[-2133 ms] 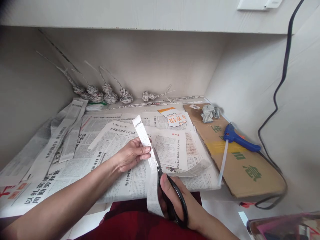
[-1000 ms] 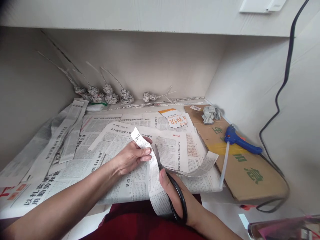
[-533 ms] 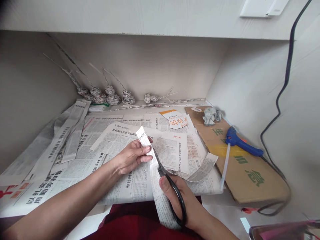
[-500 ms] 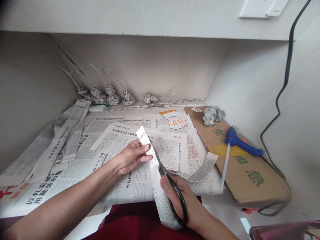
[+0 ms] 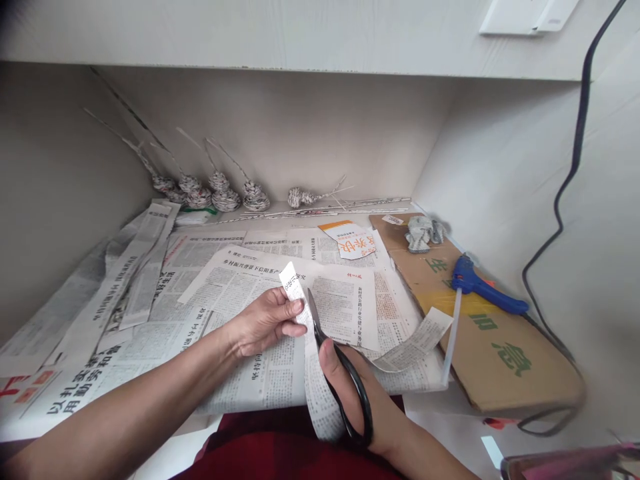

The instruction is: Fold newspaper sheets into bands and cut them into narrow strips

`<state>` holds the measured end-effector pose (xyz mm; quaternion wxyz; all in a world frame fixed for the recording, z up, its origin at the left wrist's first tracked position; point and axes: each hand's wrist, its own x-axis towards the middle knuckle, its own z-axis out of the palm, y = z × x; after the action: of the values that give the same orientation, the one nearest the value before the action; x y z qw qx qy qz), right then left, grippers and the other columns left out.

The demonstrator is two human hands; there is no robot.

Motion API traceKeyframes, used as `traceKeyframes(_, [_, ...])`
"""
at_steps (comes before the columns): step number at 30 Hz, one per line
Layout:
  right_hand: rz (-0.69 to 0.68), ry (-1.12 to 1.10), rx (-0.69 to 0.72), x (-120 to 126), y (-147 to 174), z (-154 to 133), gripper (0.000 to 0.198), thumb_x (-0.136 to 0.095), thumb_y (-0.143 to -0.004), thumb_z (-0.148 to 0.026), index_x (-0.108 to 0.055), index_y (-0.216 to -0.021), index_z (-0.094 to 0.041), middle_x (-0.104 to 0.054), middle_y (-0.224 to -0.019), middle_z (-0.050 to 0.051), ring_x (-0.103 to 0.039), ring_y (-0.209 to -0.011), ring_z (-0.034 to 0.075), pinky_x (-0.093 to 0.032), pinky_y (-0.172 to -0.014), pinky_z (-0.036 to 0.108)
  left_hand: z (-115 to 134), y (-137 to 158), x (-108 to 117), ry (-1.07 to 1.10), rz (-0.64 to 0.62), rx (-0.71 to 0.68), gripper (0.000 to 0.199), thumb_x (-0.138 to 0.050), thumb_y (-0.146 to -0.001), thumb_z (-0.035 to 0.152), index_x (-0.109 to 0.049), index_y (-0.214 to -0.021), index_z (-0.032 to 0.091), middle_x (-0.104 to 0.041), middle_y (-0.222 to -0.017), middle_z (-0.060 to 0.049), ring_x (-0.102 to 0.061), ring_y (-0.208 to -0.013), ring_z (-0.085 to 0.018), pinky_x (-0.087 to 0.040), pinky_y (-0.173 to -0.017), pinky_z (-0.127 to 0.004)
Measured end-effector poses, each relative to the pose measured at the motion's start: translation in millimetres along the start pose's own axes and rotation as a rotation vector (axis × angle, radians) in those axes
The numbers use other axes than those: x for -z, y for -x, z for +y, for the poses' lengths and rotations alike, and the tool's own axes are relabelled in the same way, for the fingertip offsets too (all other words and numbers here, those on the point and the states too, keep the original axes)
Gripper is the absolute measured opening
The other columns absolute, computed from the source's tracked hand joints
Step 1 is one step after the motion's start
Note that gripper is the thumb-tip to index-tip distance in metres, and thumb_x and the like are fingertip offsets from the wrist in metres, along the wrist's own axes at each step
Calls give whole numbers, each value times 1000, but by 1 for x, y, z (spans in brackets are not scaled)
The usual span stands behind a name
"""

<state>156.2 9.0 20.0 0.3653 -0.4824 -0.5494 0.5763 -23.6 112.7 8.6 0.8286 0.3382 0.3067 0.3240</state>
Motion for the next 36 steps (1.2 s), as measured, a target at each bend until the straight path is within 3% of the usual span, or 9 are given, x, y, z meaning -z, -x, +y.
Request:
traceKeyframes(3, [42,47,6,-3,2,0,57,-44,-95,-68,-71,-109,-20,-72,-113,12,-57,-119,34,-40,-108,46,1,0,0,2,0,8,48,-95,-60,27,-76,-101,10,-77,-96,-11,-75,-80,-18,-62,-60,-19])
traceKeyframes(9, [24,102,-31,-1,7,-4,58,-48,-90,-75,-66,-75,-22,-66,-67,4,-64,-77,26,-52,-80,38,-1,-2,0,32,32,-5,34,-94,-63,20,-76,-91,11,-76,-89,-6,-73,-76,-12,-60,-65,-14])
traceKeyframes(11, [-3,58,-122,0,10,0,61,-46,-86,-80,-55,-68,-23,-54,-52,-2,-57,-55,19,-50,-59,32,-2,-2,0,44,44,-23,34,-93,-65,22,-75,-93,13,-76,-90,-4,-73,-76,-12,-61,-65,-16])
traceKeyframes(13, [-25,-21,-238,0,12,6,65,-42,-83,-86,-48,-70,-23,-47,-49,-6,-47,-40,12,-39,-45,26,-3,-3,-1,51,52,-38,35,-92,-67,25,-76,-95,14,-77,-89,-4,-73,-74,-12,-61,-63,-17])
traceKeyframes(15, [-35,-99,-282,-1,13,12,67,-39,-83,-87,-49,-76,-22,-49,-54,-7,-47,-40,9,-34,-43,23,-4,-2,-2,44,45,-33,36,-92,-66,28,-76,-95,13,-77,-88,-5,-73,-73,-13,-61,-61,-17])
traceKeyframes(20, [-117,-168,-153,-5,4,14,70,-27,-95,-77,-58,-77,-17,-58,-62,0,-58,-52,10,-34,-47,21,-6,1,-5,16,-6,21,45,-95,-61,28,-77,-99,9,-77,-87,-9,-74,-75,-16,-61,-59,-19])
traceKeyframes(23, [-103,-169,-113,-6,-1,9,66,-30,-97,-74,-57,-74,-18,-56,-59,-1,-53,-48,9,-34,-45,21,-5,1,-5,26,-2,21,41,-96,-59,26,-77,-92,11,-76,-86,-6,-72,-71,-12,-59,-60,-16])
traceKeyframes(32, [-10,-61,-234,-8,1,0,70,-44,-74,-93,-41,-64,-24,-41,-45,-9,-38,-31,6,-30,-35,21,-5,0,-2,31,1,24,37,-96,-58,21,-76,-89,11,-76,-84,-5,-73,-74,-12,-59,-66,-16])
traceKeyframes(36, [-21,-47,-252,-4,5,2,69,-46,-74,-92,-40,-66,-24,-42,-46,-10,-38,-31,7,-31,-35,21,-7,0,-3,29,4,-12,41,-94,-64,29,-75,-98,15,-76,-89,-3,-73,-75,-12,-61,-64,-18])
